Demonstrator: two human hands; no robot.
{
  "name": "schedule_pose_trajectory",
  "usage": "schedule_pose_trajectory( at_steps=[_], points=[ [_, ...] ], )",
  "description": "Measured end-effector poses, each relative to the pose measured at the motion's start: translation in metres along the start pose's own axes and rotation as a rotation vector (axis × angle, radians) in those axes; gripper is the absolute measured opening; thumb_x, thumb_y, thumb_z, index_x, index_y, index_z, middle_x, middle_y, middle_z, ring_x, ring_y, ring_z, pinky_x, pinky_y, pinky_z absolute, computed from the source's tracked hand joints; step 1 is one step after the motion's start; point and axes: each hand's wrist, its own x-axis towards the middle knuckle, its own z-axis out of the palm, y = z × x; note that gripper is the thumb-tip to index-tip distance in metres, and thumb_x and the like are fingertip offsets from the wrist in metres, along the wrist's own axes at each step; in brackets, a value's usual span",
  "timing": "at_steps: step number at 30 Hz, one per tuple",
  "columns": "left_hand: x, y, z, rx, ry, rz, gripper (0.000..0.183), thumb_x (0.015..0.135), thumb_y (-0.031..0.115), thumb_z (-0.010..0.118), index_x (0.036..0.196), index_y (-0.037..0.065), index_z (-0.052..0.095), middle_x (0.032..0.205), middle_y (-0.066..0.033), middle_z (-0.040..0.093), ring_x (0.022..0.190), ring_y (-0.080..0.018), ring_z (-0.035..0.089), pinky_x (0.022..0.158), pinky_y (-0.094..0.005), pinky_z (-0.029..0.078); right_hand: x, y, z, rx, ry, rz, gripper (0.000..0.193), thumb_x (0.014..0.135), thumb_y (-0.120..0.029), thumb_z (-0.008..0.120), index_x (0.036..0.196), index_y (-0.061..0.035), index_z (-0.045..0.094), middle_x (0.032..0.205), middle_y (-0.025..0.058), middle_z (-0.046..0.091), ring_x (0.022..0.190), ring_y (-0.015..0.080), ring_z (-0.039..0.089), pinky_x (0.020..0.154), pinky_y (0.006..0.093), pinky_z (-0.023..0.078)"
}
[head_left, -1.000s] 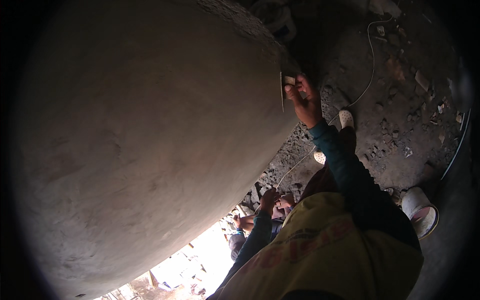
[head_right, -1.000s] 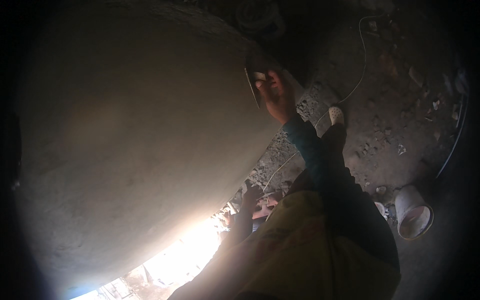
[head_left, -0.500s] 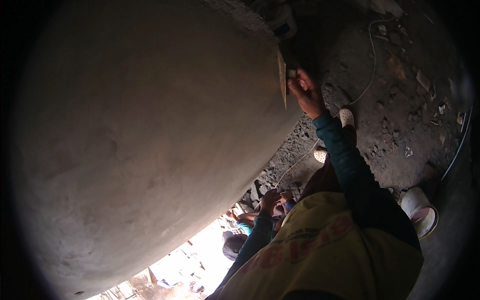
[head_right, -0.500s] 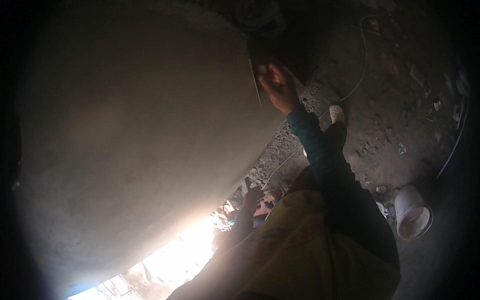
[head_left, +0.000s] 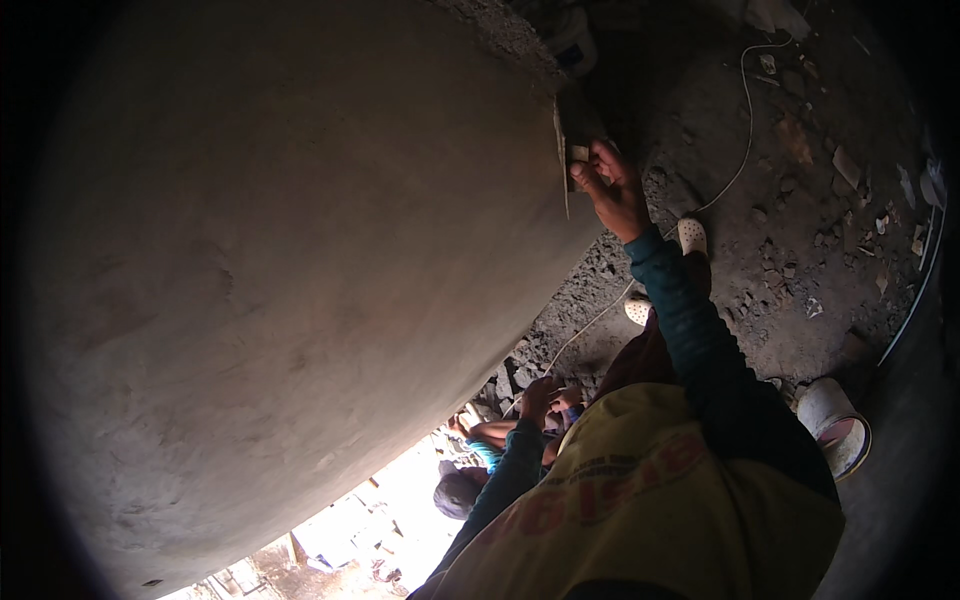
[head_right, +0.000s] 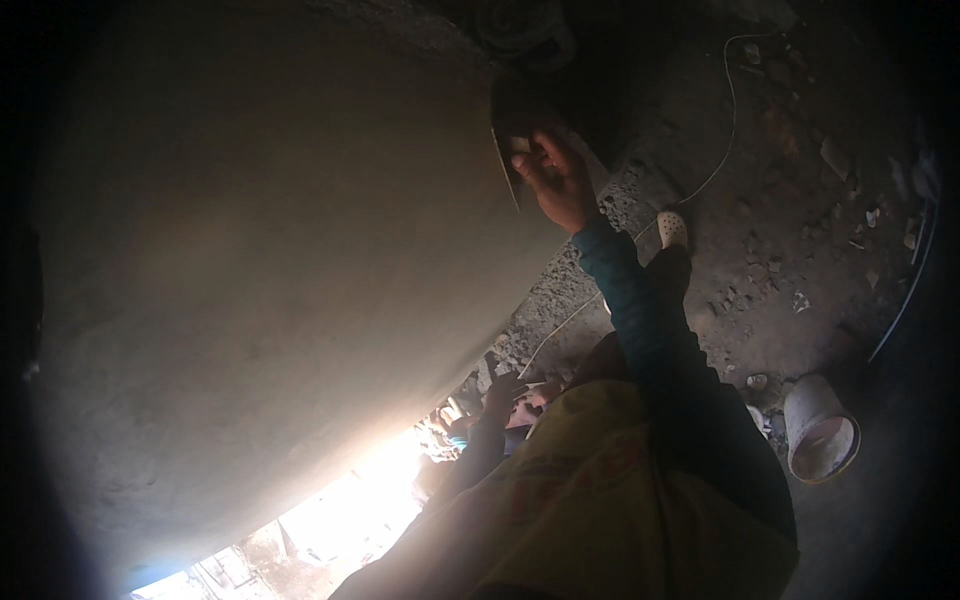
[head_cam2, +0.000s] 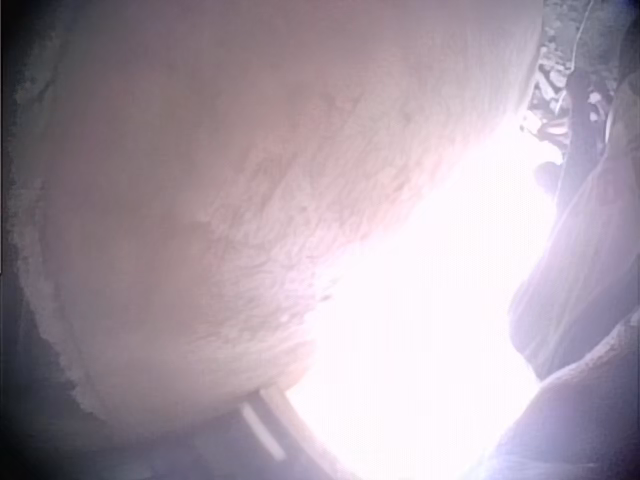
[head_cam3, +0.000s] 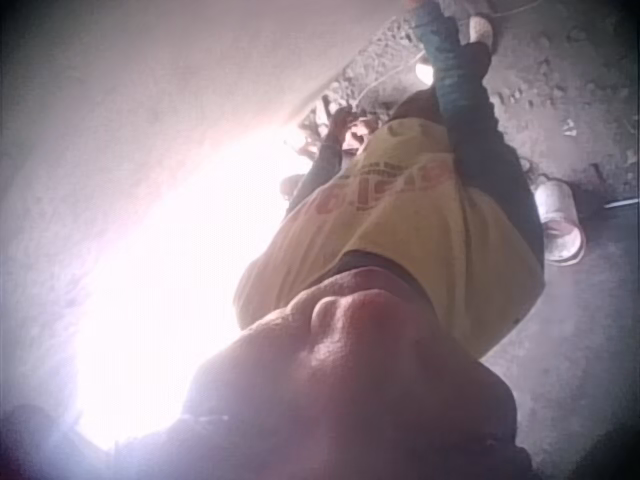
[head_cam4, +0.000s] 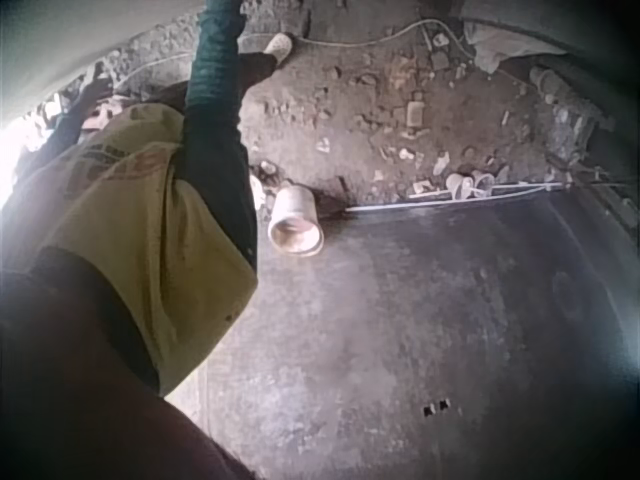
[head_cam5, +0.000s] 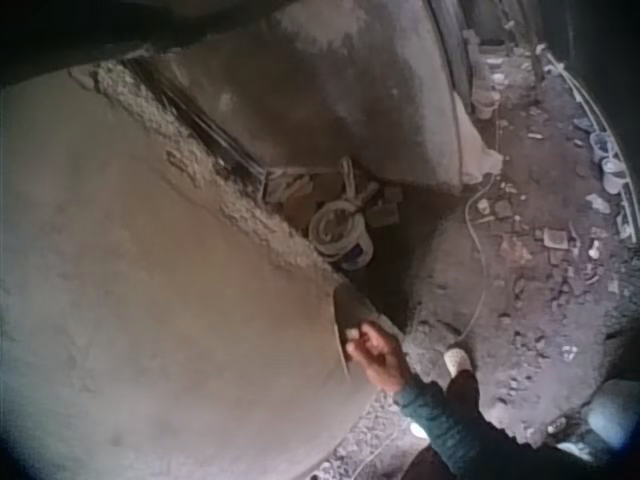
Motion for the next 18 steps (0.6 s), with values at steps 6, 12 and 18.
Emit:
schedule_pose_trajectory(
  at_steps=[6, 12, 18],
  points=[
    [0.003, 0.006, 0.004, -0.020, 0.020, -0.032, 0.043, 0.108, 0.019, 0.053, 0.149, 0.005, 0.053, 0.131, -0.0177, 0.070, 0.113, -0.0307, 0.072, 0.087, -0.0408, 0.060, -0.006, 0.001, -0.002, -0.054, -0.028, -0.024, 0.049, 0.102, -0.026, 0.076, 0.139, 0.0026, 0.060, 0.118, 0.0080, 0.071, 0.106, 0.0145, 0.066, 0.095, 0.0339, 0.054],
    [0.006, -0.002, -0.005, -0.057, -0.045, 0.033, 0.044, 0.108, 0.019, 0.053, 0.149, 0.004, 0.052, 0.130, -0.0180, 0.069, 0.111, -0.0302, 0.073, 0.085, -0.0395, 0.060, -0.015, 0.009, -0.005, 0.223, 0.035, 0.057, 0.055, 0.101, -0.023, 0.076, 0.143, 0.0071, 0.057, 0.123, 0.0136, 0.071, 0.110, 0.0168, 0.067, 0.097, 0.0352, 0.054],
    [-0.002, 0.006, 0.014, -0.098, 0.037, 0.013, 0.040, 0.105, 0.036, 0.064, 0.134, 0.009, 0.063, 0.111, -0.0085, 0.072, 0.098, -0.0212, 0.073, 0.078, -0.0372, 0.060, -0.014, 0.024, -0.026, 0.210, -0.034, 0.121, 0.059, 0.100, -0.018, 0.076, 0.148, 0.0076, 0.052, 0.126, 0.0086, 0.068, 0.117, 0.0136, 0.063, 0.103, 0.0347, 0.052]
  ],
)
